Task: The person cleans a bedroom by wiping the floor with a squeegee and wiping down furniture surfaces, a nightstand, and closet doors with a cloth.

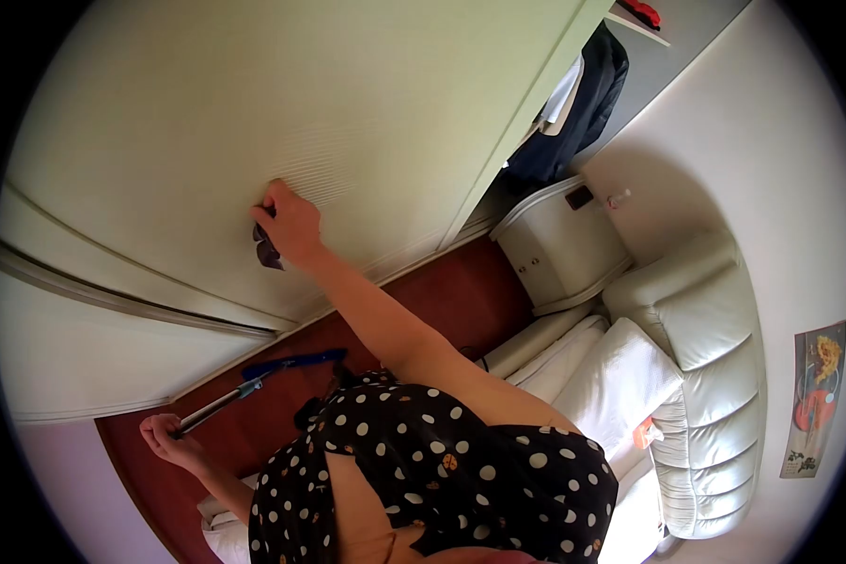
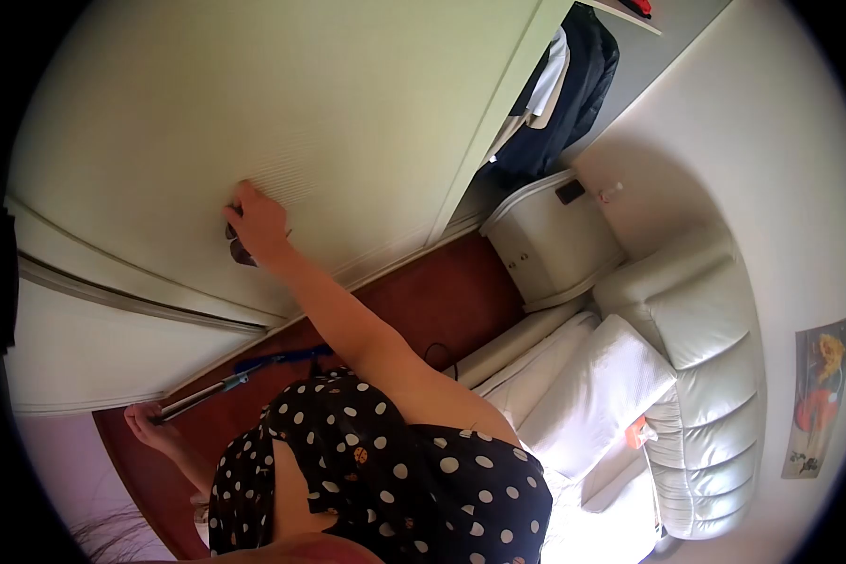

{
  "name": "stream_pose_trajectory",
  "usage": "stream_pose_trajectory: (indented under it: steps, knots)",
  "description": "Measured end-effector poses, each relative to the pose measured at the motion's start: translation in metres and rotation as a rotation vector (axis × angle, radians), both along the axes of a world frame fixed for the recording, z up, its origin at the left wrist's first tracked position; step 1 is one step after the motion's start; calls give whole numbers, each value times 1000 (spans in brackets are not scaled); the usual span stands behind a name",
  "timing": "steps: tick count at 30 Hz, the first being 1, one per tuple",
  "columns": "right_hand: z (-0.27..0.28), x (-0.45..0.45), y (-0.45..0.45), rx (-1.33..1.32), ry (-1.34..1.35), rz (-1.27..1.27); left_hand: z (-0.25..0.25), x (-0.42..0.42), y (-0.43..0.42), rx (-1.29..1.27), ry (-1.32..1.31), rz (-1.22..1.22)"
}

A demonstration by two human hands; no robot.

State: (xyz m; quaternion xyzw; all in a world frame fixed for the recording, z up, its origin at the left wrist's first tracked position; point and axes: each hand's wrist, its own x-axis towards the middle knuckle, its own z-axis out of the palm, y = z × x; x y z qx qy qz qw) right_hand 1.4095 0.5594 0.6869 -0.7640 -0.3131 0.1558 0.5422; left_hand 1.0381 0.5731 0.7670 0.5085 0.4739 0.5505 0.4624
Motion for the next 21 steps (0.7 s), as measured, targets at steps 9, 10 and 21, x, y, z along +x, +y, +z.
stream_pose_trajectory:
  steps: [9,10,21]
  knots:
    - [-19,-84,-39,56,-17,275,-11,-51,-109,9,32,30]
    - [-14,-86,-37,51,-43,287,-4,-49,-113,6,33,33]
    - [78,-140,-24,-22,-101,426,86,-66,-134,-21,133,-43]
